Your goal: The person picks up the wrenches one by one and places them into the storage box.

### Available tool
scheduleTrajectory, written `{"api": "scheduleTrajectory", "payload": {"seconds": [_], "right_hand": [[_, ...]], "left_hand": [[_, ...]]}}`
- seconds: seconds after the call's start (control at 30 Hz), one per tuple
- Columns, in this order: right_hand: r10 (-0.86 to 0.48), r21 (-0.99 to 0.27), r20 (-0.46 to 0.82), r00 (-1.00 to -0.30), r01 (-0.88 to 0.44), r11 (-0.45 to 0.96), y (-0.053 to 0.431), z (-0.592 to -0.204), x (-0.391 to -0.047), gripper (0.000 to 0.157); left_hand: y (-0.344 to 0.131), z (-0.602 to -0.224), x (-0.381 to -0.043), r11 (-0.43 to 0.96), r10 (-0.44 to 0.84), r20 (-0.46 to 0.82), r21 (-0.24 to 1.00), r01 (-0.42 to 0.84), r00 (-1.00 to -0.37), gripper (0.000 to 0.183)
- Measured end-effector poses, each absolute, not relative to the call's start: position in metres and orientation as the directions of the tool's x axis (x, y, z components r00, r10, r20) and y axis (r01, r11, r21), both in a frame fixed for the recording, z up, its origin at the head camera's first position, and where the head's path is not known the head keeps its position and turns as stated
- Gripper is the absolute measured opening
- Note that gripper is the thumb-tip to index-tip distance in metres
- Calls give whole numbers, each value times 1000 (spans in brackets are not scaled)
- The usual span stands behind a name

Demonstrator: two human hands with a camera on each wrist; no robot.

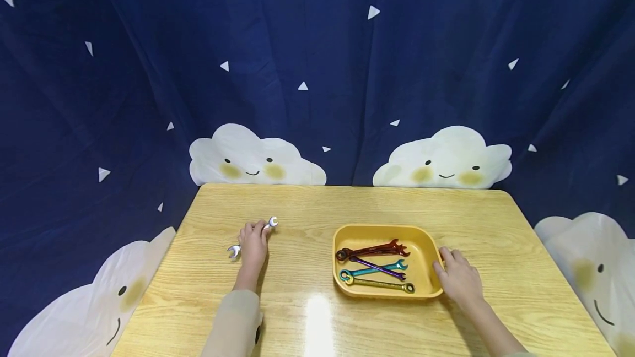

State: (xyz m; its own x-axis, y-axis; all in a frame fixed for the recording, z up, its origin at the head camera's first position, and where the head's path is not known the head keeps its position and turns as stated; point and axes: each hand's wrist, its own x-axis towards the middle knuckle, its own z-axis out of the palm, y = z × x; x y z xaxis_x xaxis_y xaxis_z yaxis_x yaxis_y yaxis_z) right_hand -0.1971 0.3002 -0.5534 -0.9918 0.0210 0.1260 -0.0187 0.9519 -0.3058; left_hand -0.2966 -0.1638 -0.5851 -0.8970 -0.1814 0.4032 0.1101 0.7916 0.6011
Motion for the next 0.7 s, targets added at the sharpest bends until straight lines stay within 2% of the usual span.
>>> {"api": "scheduleTrajectory", "payload": {"seconds": [0.7], "right_hand": [[25,-313,119,-993,-14,950,303,-558,-199,41]], "left_hand": [[-126,-567,-302,810,-29,484,524,263,-875,17]]}}
